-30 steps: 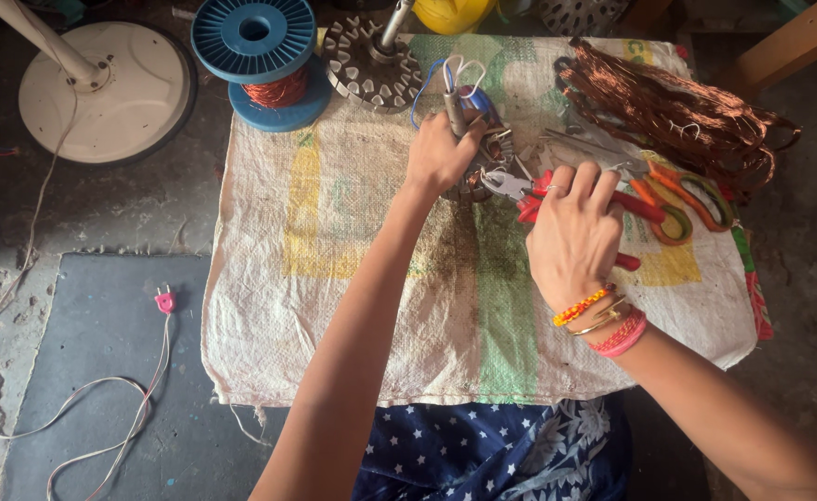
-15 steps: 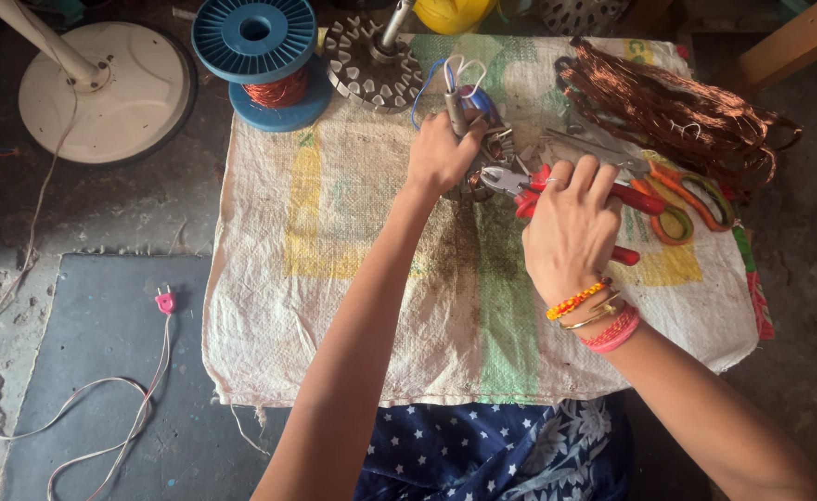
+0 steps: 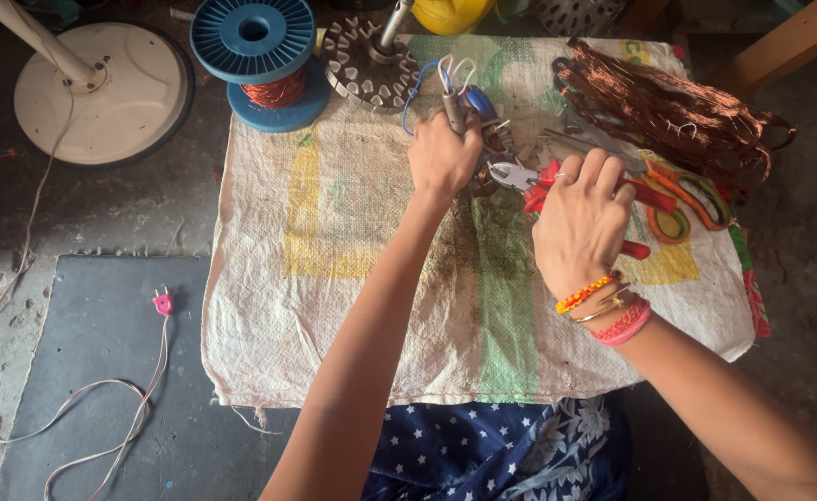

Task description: The person works on an electric motor stator at a workbench, prying at its windings with a screwdriver, cutting wire with scissors and pliers, and pulling out old copper windings by hand. They then lift and handle a bundle of enameled copper wire from the table.

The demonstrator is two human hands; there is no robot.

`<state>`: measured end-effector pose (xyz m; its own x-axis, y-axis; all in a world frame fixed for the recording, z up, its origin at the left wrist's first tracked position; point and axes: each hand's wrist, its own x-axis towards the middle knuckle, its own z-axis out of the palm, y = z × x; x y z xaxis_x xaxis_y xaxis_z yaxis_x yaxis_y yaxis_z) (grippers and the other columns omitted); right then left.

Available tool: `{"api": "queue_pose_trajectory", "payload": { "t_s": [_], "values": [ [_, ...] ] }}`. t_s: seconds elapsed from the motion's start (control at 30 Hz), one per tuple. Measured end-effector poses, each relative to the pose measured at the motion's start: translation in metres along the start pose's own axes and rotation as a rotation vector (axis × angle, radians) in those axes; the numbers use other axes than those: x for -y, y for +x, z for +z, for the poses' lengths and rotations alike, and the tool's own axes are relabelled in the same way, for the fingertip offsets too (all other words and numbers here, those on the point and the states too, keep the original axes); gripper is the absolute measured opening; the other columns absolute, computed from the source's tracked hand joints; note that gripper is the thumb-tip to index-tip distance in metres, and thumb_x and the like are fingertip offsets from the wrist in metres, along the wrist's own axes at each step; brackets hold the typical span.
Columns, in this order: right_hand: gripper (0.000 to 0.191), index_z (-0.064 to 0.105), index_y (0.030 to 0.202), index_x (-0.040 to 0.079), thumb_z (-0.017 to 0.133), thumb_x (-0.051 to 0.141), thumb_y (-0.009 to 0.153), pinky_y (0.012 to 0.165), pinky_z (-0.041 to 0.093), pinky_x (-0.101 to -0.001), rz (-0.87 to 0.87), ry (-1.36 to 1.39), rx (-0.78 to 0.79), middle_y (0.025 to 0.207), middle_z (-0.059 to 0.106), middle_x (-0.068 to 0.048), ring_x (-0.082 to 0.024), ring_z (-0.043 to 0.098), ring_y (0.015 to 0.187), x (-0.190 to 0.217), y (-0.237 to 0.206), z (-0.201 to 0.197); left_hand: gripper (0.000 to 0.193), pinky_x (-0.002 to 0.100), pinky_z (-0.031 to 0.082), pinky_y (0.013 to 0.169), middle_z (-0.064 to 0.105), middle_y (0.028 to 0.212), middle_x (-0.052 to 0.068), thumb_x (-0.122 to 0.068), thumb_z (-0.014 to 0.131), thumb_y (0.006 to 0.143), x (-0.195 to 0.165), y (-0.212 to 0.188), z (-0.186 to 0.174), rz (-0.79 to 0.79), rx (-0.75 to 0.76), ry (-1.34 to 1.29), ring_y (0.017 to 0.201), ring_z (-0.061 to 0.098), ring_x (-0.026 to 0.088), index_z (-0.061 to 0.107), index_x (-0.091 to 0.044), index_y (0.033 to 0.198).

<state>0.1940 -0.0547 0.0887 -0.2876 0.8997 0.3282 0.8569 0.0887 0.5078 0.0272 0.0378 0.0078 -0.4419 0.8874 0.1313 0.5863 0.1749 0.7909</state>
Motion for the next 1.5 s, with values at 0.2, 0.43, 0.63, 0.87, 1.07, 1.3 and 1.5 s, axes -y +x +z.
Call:
{"api": "queue_pose_trajectory", "payload": {
  "t_s": [0.2,0.43,0.63,0.87,1.07,1.3,1.5],
  "values": [
    [0.02,0.061,0.102,0.011,0.06,0.029,0.094,0.082,0.044,-0.0344,-0.021,-0.196,-0.109,0.103,0.057,-0.007,-0.024,0.054,0.105,-0.003,0.006,0.011,0.043,0.053,0.054,0.086,0.073,0.089,0.023,-0.04,0.057,0.089,-0.003,-0.003,0.004,0.015,-0.09,0.025,0.096,0.066,0.043,0.071,0.001,0.09],
    [0.022,0.065,0.094,0.009,0.057,0.029,0.093,0.069,0.045,-0.0315,-0.159,-0.32,-0.135,0.091,0.059,-0.006,-0.023,0.057,0.094,-0.01,0.009,0.021,0.039,0.052,0.052,0.089,0.073,0.09,0.022,-0.037,0.058,0.088,-0.004,-0.004,0.004,0.008,-0.096,0.032,0.096,0.065,0.041,0.071,0.0,0.088],
    [0.03,0.071,0.095,0.006,0.069,0.024,0.071,0.067,0.056,-0.0319,-0.462,0.23,-0.151,0.098,0.066,-0.007,-0.021,0.064,0.099,-0.047,0.038,0.044,0.042,0.054,0.05,0.093,0.073,0.091,0.024,-0.04,0.059,0.089,0.002,-0.001,0.004,0.068,-0.086,0.014,0.097,0.064,0.044,0.071,0.0,0.089],
    [0.034,0.071,0.09,0.006,0.077,0.039,0.083,0.069,0.052,-0.0368,-0.722,0.656,-0.111,0.092,0.064,-0.005,-0.02,0.063,0.088,-0.041,0.027,0.065,0.045,0.054,0.05,0.09,0.072,0.084,0.024,-0.043,0.056,0.089,0.009,0.006,0.004,0.083,-0.031,0.013,0.093,0.066,0.043,0.072,-0.001,0.086],
    [0.054,0.068,0.111,0.0,0.078,0.031,0.069,0.067,0.051,-0.0444,-0.325,0.46,-0.074,0.112,0.061,-0.011,-0.027,0.059,0.107,-0.043,0.009,0.055,0.044,0.053,0.05,0.095,0.072,0.073,0.02,-0.042,0.051,0.092,0.011,0.008,0.006,0.088,0.007,0.011,0.078,0.069,0.039,0.071,-0.003,0.081],
    [0.058,0.058,0.115,-0.001,0.086,0.02,0.069,0.071,0.055,-0.0467,-0.047,0.453,0.023,0.122,0.052,-0.015,-0.034,0.049,0.123,-0.026,-0.001,0.029,0.046,0.053,0.052,0.087,0.072,0.074,0.02,-0.043,0.051,0.093,0.009,0.008,0.006,0.059,0.028,0.049,0.085,0.068,0.039,0.071,-0.003,0.081],
    [0.061,0.055,0.114,-0.003,0.089,0.015,0.066,0.079,0.06,-0.0422,0.03,0.437,-0.058,0.123,0.049,-0.017,-0.035,0.048,0.124,-0.01,0.0,0.015,0.047,0.054,0.051,0.087,0.071,0.082,0.024,-0.045,0.056,0.089,0.008,0.006,0.007,0.098,-0.076,0.048,0.09,0.067,0.042,0.071,-0.001,0.086]
  ]
}}
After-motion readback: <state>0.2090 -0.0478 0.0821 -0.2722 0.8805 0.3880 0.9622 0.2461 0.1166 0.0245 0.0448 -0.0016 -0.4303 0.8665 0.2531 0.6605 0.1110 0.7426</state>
